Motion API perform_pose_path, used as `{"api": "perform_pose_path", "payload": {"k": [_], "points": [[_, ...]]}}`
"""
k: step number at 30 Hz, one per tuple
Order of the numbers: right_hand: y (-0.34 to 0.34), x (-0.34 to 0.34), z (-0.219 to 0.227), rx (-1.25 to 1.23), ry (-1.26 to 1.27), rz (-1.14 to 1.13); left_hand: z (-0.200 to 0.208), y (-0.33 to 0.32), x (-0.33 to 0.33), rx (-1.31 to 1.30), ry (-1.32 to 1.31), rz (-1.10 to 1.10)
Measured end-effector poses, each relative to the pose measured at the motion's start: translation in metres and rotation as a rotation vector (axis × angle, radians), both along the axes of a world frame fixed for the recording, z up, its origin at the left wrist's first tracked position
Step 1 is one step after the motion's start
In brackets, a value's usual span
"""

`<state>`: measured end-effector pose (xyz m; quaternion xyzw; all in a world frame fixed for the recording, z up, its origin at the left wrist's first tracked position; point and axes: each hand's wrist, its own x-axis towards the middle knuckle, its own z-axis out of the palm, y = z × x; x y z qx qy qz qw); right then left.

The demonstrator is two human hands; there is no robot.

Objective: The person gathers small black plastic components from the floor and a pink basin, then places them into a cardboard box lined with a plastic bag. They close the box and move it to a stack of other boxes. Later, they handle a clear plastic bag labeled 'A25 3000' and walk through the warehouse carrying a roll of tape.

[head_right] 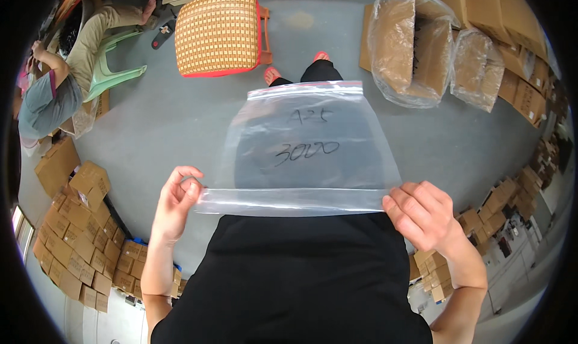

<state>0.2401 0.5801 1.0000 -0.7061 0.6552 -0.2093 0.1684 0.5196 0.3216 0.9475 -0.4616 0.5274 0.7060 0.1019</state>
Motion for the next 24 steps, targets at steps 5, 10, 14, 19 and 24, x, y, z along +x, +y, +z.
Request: {"api": "perform_pose_path", "payload": {"k": [5, 10, 14, 19, 24], "points": [[-0.007, 0.01, -0.002, 0.028, -0.023, 0.024, 0.019, 0.018, -0.035, -0.937, 0.345, -0.85], [-0.004, 0.011, 0.004, 0.052, 0.012, 0.093, -0.001, 0.036, -0.042, -1.146, 0.414, -0.987], [-0.005, 0.012, 0.006, 0.049, 0.029, 0.139, -0.004, 0.043, -0.058, -1.177, 0.522, -0.975], [0.002, 0.014, 0.018, 0.219, -0.099, 0.024, 0.006, 0.049, -0.039, -0.904, 0.498, -0.946], [0.01, 0.016, 0.021, 0.458, -0.399, -0.115, 0.022, 0.04, -0.034, -0.506, 0.361, -0.929]]}}
